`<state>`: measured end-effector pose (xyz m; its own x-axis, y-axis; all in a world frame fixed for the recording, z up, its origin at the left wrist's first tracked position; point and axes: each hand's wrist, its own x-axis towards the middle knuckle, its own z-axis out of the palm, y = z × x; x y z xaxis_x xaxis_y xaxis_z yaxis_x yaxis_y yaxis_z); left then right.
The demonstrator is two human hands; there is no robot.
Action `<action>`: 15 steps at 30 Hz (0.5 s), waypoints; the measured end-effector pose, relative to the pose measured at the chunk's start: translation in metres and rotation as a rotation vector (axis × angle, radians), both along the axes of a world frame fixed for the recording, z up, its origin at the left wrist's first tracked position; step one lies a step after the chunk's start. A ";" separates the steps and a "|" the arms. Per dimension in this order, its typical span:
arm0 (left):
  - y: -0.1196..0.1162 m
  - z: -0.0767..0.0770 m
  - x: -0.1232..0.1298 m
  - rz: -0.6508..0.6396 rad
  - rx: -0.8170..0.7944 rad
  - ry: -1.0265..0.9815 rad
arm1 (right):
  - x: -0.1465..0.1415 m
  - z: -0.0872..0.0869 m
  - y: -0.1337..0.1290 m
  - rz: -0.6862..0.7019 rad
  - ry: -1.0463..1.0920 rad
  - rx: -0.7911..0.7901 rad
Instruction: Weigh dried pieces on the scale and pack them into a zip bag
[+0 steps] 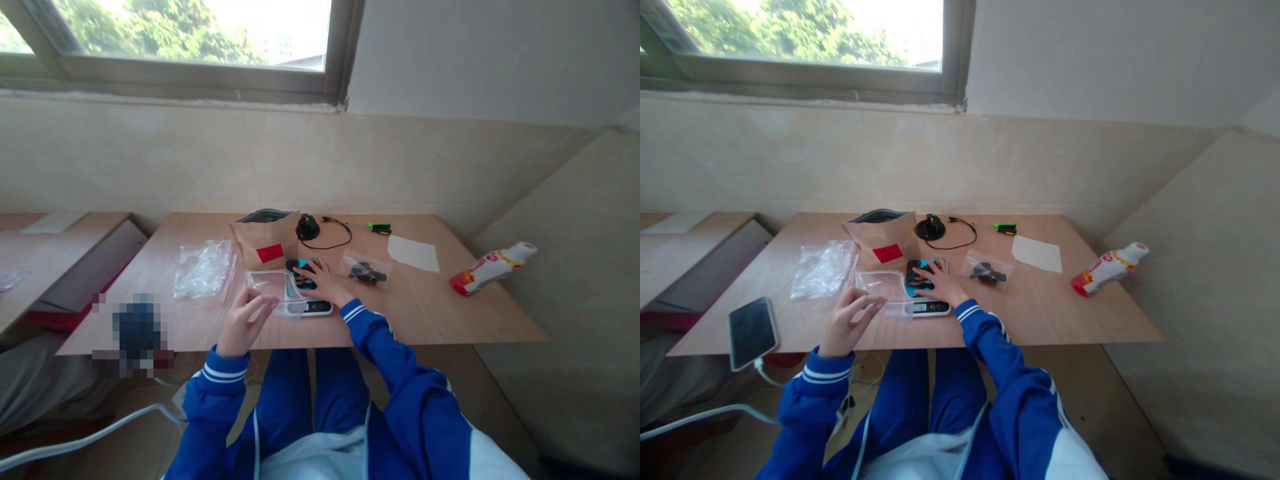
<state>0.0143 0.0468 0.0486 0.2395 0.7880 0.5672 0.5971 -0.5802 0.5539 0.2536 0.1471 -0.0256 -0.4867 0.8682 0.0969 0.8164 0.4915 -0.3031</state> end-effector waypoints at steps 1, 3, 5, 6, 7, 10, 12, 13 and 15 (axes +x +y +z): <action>0.001 -0.001 0.000 0.028 0.003 -0.017 | 0.000 -0.003 0.002 0.002 0.004 0.021; 0.002 -0.003 -0.001 0.084 0.009 -0.041 | 0.001 -0.007 0.003 -0.006 0.027 0.077; 0.002 -0.005 -0.002 0.123 0.013 -0.050 | 0.002 -0.010 0.003 -0.019 0.057 0.139; 0.003 -0.006 -0.003 0.130 0.014 -0.052 | 0.003 -0.011 0.004 -0.022 0.071 0.170; 0.003 -0.006 -0.003 0.132 0.016 -0.054 | 0.003 -0.012 0.004 -0.021 0.082 0.199; 0.004 -0.007 -0.002 0.123 0.016 -0.061 | 0.005 -0.013 0.007 -0.011 0.095 0.272; 0.005 -0.008 0.000 0.119 0.019 -0.067 | 0.007 -0.014 0.010 -0.013 0.099 0.299; 0.006 -0.008 0.002 0.118 0.021 -0.069 | 0.007 -0.014 0.011 -0.021 0.115 0.304; 0.009 -0.010 0.006 0.108 0.025 -0.067 | 0.007 -0.014 0.013 -0.061 0.199 0.295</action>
